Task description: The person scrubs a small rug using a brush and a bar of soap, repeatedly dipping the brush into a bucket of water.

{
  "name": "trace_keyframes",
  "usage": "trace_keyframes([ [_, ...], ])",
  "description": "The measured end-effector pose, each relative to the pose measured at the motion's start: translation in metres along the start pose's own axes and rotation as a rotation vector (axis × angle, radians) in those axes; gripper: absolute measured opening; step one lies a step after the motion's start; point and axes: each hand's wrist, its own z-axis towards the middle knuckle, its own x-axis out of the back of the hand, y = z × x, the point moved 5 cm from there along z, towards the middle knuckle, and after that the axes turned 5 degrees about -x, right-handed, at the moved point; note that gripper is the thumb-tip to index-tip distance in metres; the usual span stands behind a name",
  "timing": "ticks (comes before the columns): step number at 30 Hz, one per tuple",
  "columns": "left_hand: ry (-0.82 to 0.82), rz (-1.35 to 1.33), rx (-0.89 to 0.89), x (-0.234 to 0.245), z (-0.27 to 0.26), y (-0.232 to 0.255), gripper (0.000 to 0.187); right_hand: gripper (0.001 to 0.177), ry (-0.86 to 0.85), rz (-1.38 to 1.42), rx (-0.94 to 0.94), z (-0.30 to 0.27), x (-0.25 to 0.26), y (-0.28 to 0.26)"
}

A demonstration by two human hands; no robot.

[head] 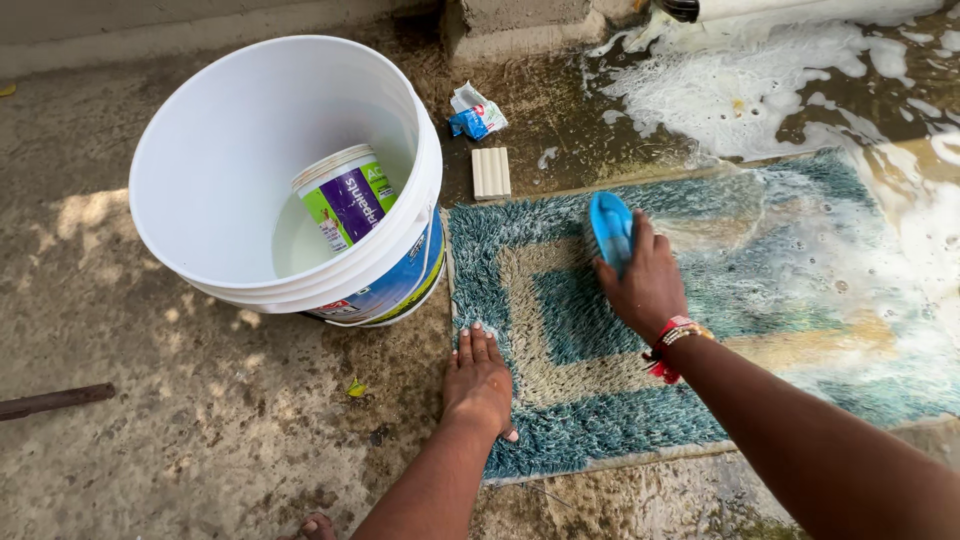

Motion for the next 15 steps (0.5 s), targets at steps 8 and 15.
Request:
trace_keyframes([
  [8, -0.003, -0.069, 0.04, 0.003, -0.018, -0.011, 0.12, 0.075, -0.152, -0.193, 0.55, -0.055, -0.021, -0.041],
  [15, -0.018, -0.014, 0.072, -0.011, -0.006, -0.009, 0.096, 0.082, 0.204, -0.025, -0.342, 0.031, 0.084, 0.113],
])
